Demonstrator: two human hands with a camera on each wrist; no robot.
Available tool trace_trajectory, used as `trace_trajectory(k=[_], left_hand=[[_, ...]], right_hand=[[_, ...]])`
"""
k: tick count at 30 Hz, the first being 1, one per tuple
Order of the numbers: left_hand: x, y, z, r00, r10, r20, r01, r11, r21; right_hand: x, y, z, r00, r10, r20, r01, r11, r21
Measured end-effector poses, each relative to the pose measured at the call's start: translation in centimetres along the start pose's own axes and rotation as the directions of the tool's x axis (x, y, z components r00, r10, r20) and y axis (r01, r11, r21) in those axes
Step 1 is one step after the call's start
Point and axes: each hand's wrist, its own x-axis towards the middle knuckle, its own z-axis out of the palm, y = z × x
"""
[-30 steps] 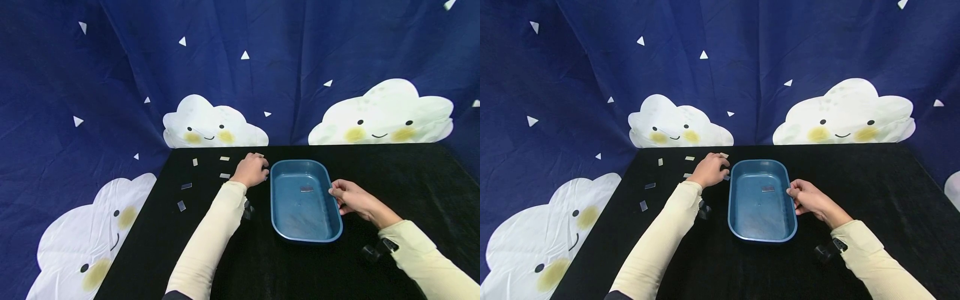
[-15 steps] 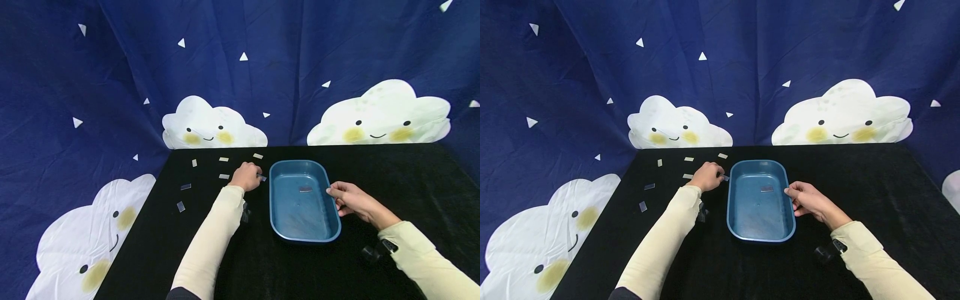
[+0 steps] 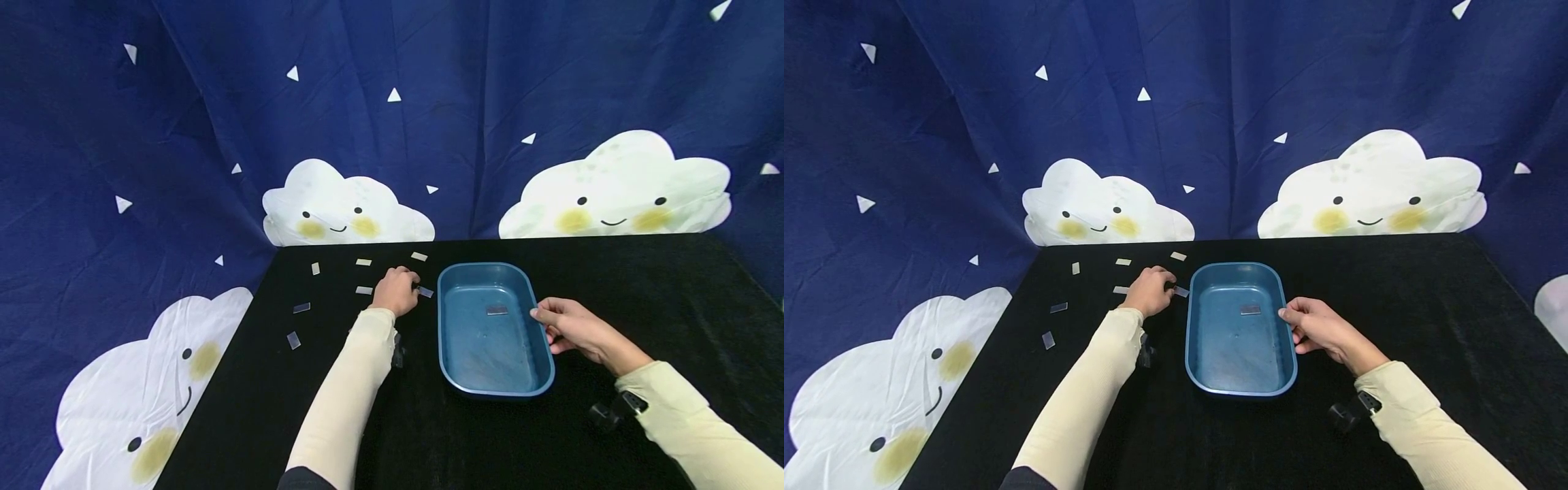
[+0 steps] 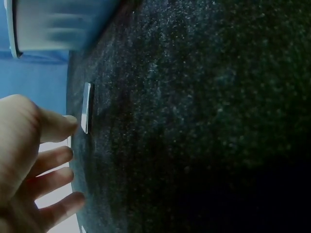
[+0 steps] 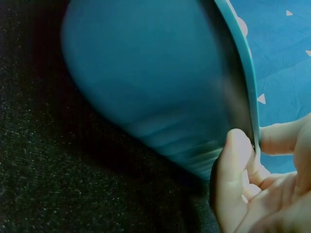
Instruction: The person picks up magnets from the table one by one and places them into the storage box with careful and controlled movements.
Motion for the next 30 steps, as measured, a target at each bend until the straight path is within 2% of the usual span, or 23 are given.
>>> trace_trajectory(k=[12, 18, 25, 30], left_hand=[[0.4, -0.2, 1.2, 1.0, -0.018, 0.008, 0.018, 1.0, 0.007], [0.9, -0.6, 1.6, 1.0, 0.005, 0.001, -0.005, 0.999, 0.042], [1.1, -0.8, 1.8, 0.998, 0.037, -0.04, -0.034, 0.997, 0.074], [1.4, -1.0, 2.0, 0.998, 0.028, -0.047, -0.025, 0.997, 0.071]], right_hand=[[-0.1, -0.1, 0.2, 1.0, -0.001, -0.015, 0.001, 1.0, -0.002], [-0.1, -0.1, 0.1, 1.0, -0.003, -0.021, 0.003, 1.0, -0.006], [0.0, -0.2, 0.1, 1.0, -0.006, -0.013, 0.006, 1.0, -0.006], [0.0, -0.1, 0.0, 1.0, -0.006, -0.007, 0.006, 1.0, -0.005]])
